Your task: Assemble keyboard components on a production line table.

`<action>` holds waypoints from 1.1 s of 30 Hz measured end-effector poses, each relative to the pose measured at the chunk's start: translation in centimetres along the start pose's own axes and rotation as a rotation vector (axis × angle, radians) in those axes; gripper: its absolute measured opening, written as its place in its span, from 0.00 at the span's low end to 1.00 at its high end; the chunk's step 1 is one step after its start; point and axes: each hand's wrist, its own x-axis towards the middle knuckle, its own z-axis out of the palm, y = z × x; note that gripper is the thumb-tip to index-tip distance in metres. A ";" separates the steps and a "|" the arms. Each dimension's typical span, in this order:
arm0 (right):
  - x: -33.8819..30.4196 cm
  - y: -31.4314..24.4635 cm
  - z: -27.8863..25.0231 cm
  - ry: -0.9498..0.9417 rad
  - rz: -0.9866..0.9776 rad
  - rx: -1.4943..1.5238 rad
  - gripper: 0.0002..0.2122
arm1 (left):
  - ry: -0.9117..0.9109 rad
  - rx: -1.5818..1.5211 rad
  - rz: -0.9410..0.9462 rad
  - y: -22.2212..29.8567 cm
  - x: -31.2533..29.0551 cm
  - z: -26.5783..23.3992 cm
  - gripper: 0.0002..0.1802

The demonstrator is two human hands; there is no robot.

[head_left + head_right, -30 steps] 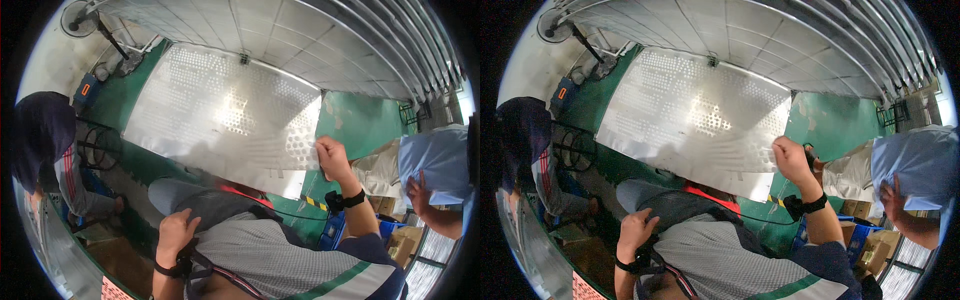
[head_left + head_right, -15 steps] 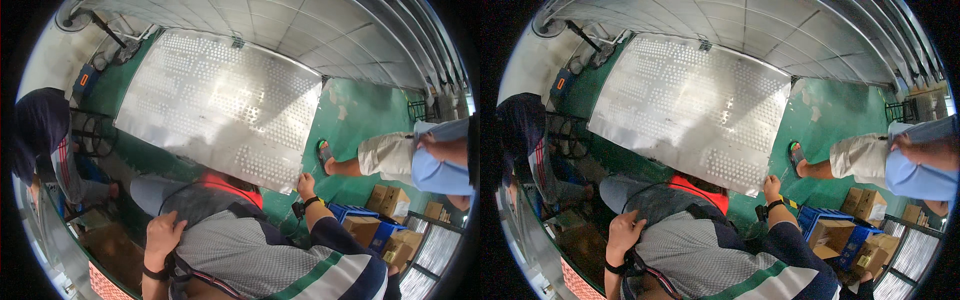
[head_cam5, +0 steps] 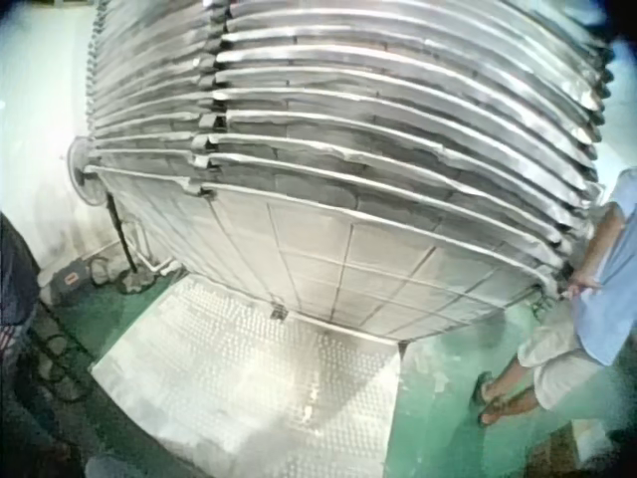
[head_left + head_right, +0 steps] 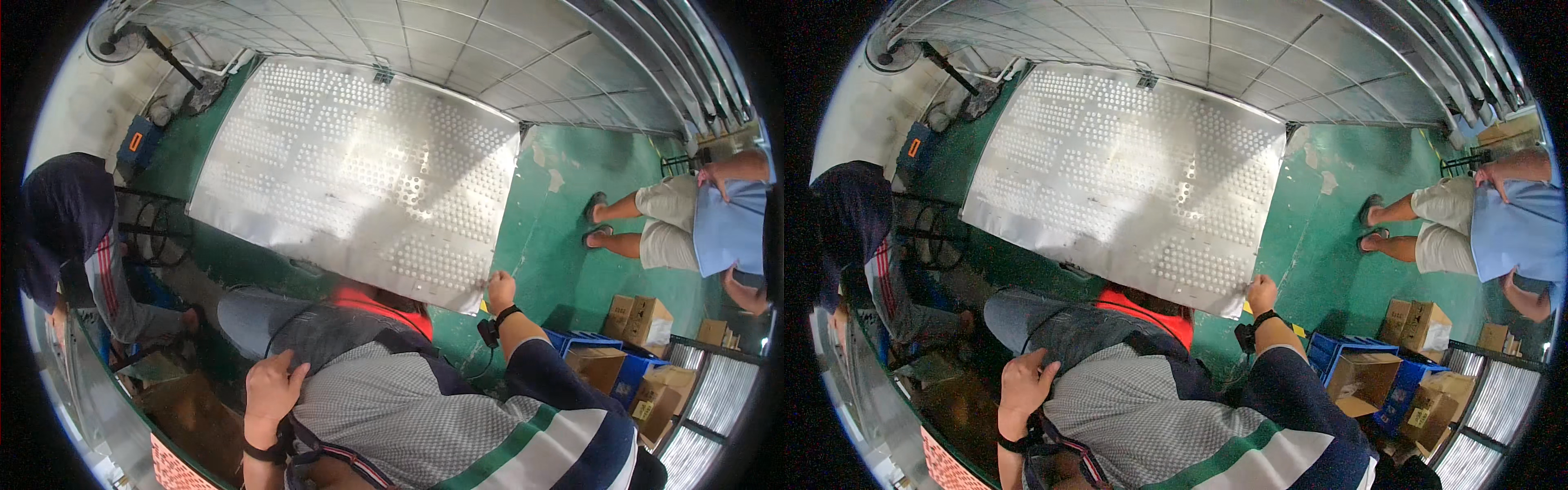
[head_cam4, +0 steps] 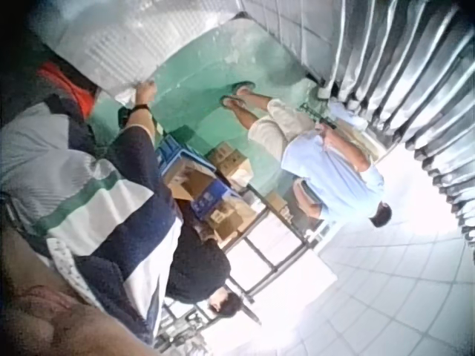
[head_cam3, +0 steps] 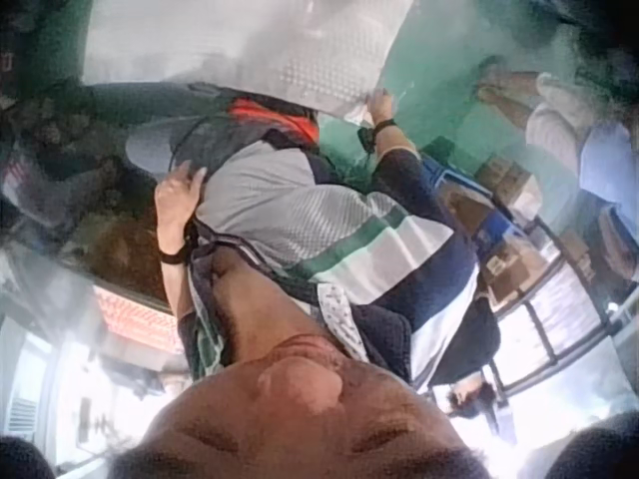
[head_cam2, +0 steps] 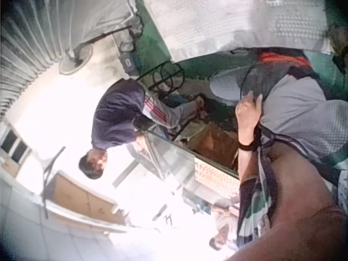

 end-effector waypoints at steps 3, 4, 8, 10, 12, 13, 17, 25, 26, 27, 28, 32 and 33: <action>2.8 -2.6 -2.6 0.198 -0.101 -0.188 0.13 | 0.004 -0.046 -0.017 0.0 0.2 -0.2 0.22; 4.5 -3.7 -3.5 0.266 -0.146 -0.187 0.14 | 0.013 -0.052 -0.004 0.0 0.4 -0.3 0.22; 7.1 -19.9 -9.3 0.363 -0.416 0.032 0.14 | 0.126 -0.246 0.025 0.4 0.0 -1.4 0.15; 5.7 -29.0 -12.6 0.434 -0.739 0.120 0.08 | 0.257 -0.516 0.117 0.8 -0.9 -1.7 0.11; 2.9 -37.4 -15.7 0.560 -1.143 0.080 0.07 | 0.178 -0.663 0.159 1.5 -1.7 -3.0 0.11; 2.1 -40.6 -16.5 0.662 -1.368 -0.030 0.09 | 0.145 -0.751 0.205 1.4 -2.1 -3.0 0.11; 0.1 -48.3 -17.4 0.707 -1.584 -0.294 0.19 | -0.182 -0.975 0.195 0.5 -3.9 -2.6 0.17; -1.6 -52.9 -16.5 0.322 -1.322 -0.643 0.13 | -0.231 -1.000 0.273 -0.6 -3.3 -2.9 0.16; -2.4 -52.7 -15.9 0.313 -1.331 -0.639 0.13 | -0.224 -1.005 0.263 -0.9 -3.4 -2.9 0.16; -3.1 -52.7 -14.7 0.028 -1.287 -0.669 0.12 | -0.178 -1.013 0.211 -1.2 -3.5 -3.0 0.17; -4.0 -52.3 -14.0 -0.243 -1.223 -0.701 0.12 | -0.137 -1.019 0.171 -1.6 -3.6 -3.0 0.18; -7.5 -46.2 -6.5 -0.939 -1.171 -0.779 0.38 | 0.031 -1.092 0.005 -3.7 -3.4 -2.2 0.17; -5.9 -40.3 -3.2 -0.759 -1.471 -0.740 0.38 | 0.041 -1.158 -0.028 -3.4 -3.2 -2.9 0.15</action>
